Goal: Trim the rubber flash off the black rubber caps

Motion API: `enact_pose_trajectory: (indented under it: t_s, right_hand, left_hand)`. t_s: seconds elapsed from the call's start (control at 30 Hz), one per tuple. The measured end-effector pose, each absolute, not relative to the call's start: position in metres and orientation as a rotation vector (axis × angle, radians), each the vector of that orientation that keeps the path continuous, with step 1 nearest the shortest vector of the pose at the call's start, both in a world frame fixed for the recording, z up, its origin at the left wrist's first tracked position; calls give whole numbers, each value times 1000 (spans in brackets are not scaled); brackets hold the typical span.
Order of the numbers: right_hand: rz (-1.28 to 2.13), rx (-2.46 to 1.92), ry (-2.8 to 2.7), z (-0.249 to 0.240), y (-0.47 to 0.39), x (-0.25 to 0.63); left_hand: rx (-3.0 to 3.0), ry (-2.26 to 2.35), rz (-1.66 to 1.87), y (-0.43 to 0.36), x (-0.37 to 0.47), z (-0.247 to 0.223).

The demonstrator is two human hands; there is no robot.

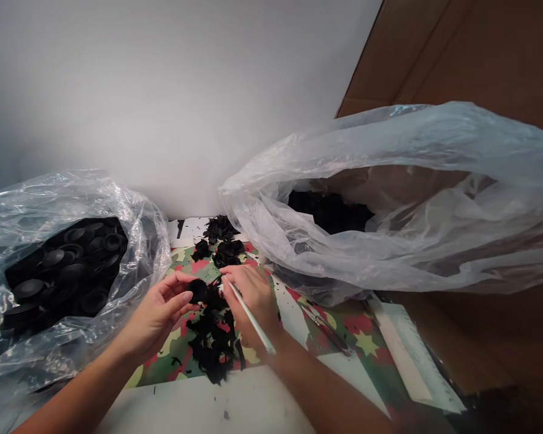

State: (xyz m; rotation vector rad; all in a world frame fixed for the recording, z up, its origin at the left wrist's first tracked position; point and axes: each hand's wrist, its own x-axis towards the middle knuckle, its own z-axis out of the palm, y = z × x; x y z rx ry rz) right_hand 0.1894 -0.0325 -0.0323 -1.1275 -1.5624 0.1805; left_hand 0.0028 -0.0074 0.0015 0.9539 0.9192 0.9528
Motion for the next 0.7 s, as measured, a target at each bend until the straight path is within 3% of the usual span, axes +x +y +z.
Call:
enact_pose_trajectory:
  t_s: [0.1,0.4,0.7]
  right_hand:
    - [260,-1247,-1461,-32,-24,201]
    - [932,-1234,-1608,-28,-28,203]
    - [779,-1265,-1621,-26,-34,201]
  left_hand:
    - [940,871,891,-10,2,7]
    - [833,742,950,-6,-3,12]
    - [811,696,905,-7,-7,4]
